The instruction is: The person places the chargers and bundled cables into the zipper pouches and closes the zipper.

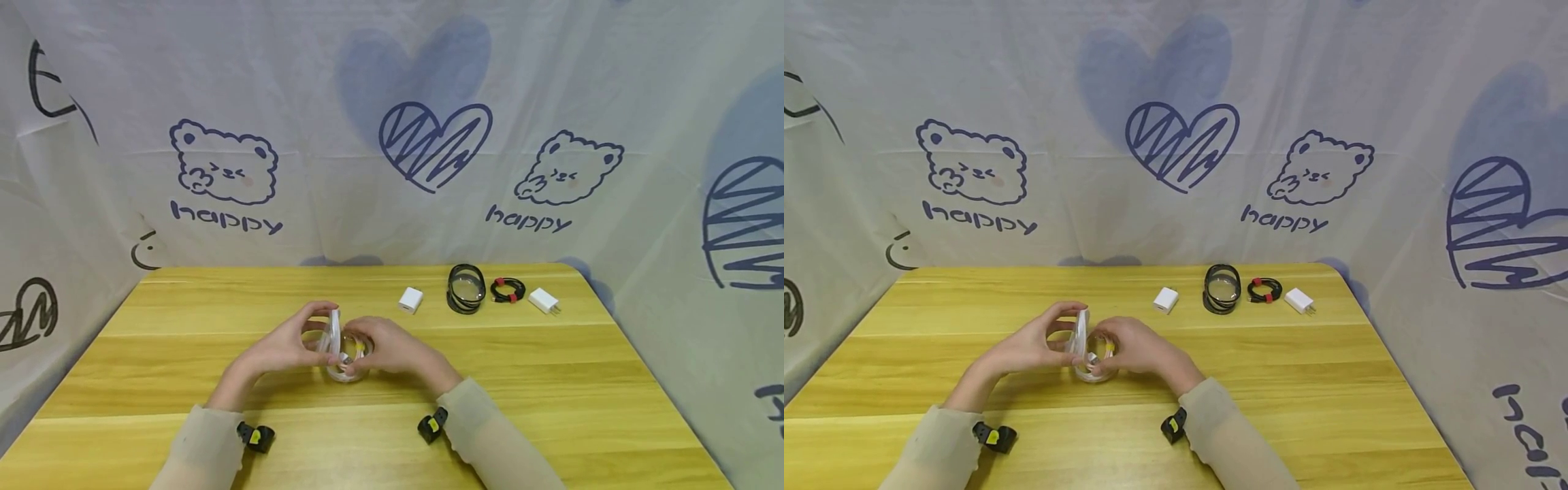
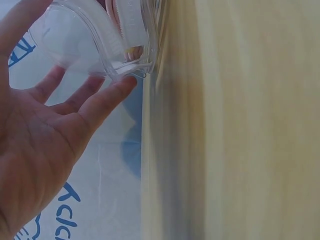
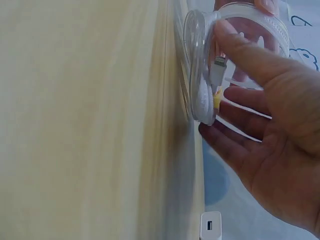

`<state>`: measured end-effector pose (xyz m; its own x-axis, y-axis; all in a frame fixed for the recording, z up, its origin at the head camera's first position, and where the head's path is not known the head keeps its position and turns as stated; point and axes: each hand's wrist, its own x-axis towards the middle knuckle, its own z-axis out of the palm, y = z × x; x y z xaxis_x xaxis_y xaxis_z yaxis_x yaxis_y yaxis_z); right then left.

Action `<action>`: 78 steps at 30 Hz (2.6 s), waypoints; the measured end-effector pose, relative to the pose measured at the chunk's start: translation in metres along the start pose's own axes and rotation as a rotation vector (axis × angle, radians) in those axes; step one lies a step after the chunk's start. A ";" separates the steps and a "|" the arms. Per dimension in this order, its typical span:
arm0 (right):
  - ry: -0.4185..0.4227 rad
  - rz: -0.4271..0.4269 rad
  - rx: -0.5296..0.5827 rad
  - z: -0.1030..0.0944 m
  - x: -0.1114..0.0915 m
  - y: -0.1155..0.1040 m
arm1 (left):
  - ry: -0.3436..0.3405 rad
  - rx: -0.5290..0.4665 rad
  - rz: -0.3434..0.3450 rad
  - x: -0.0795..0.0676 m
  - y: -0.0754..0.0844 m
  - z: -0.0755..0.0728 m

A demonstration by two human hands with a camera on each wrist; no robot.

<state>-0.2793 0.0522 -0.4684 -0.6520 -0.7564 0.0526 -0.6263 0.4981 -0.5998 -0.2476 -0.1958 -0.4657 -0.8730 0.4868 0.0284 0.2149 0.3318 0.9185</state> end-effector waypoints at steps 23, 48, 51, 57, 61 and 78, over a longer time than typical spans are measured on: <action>-0.056 -0.029 0.031 -0.004 -0.005 0.008 | -0.005 0.003 0.018 0.000 -0.002 0.001; 0.078 0.041 0.113 -0.016 -0.008 0.013 | -0.007 0.045 0.021 0.000 -0.001 0.002; 0.147 0.049 0.158 -0.020 -0.008 0.015 | -0.007 0.047 0.021 0.000 -0.001 0.002; 0.308 0.083 0.173 -0.026 -0.009 0.022 | -0.005 0.048 0.027 0.001 -0.003 0.002; 0.389 0.111 0.180 -0.031 -0.009 0.029 | -0.004 0.050 0.028 0.001 -0.003 0.002; 0.516 0.304 0.109 -0.043 -0.014 0.067 | -0.005 0.049 0.019 0.001 -0.002 0.001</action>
<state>-0.3309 0.1147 -0.4751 -0.9349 -0.2700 0.2302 -0.3498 0.5927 -0.7255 -0.2486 -0.1952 -0.4680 -0.8665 0.4973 0.0440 0.2532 0.3618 0.8972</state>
